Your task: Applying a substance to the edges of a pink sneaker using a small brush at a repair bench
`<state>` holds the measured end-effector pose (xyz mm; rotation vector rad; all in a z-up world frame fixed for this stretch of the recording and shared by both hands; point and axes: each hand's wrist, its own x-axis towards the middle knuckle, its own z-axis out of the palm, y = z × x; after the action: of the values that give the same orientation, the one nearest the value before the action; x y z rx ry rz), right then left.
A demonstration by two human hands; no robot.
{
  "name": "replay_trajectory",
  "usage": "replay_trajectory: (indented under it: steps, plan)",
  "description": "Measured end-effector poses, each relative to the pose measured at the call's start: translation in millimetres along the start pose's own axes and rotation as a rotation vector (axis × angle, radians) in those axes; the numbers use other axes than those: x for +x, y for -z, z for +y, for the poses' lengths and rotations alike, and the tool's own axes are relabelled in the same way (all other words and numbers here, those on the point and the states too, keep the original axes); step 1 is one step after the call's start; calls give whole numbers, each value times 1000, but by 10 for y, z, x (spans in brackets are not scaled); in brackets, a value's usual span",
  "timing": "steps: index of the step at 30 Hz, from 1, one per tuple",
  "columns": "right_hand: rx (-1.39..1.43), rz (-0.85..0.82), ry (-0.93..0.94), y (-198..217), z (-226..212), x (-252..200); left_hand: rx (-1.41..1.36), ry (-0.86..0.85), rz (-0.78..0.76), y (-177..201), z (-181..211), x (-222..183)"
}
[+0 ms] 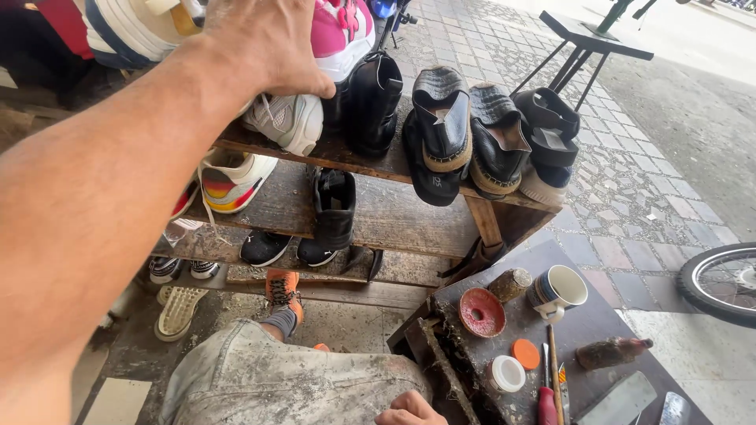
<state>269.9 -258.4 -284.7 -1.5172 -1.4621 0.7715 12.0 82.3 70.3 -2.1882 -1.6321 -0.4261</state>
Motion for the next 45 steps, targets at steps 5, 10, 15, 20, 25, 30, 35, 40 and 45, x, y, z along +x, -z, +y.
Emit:
replay_trajectory:
  steps: [5,10,15,20,25,30,35,40,45]
  plan:
    - [-213,-197,181,40,401,112,84,-5,-23,-100,-18,59]
    - [-240,-293,183,68,701,186,10,-51,144,-131,-39,-133]
    - [-124,-412,132,137,603,214,-265,-167,274,-354,-219,-487]
    - [-122,-343,185,82,634,210,-354,-344,565,-556,-273,-1071]
    - [-94,-148,256,10,459,180,-521,-356,689,-692,-7,-2180]
    - [807,-260,-135,32,324,335,-898,-183,516,-1489,567,-3649]
    - [613,-397,-76,-185,-179,510,-1038,-148,260,-1902,974,-4731]
    - [1424,-156,-307,-431,-266,252,-1006,-204,51,-1573,1042,-4994]
    - [1354,-308,-429,-615,-344,-147,-1121,-78,119,-1005,774,-4629]
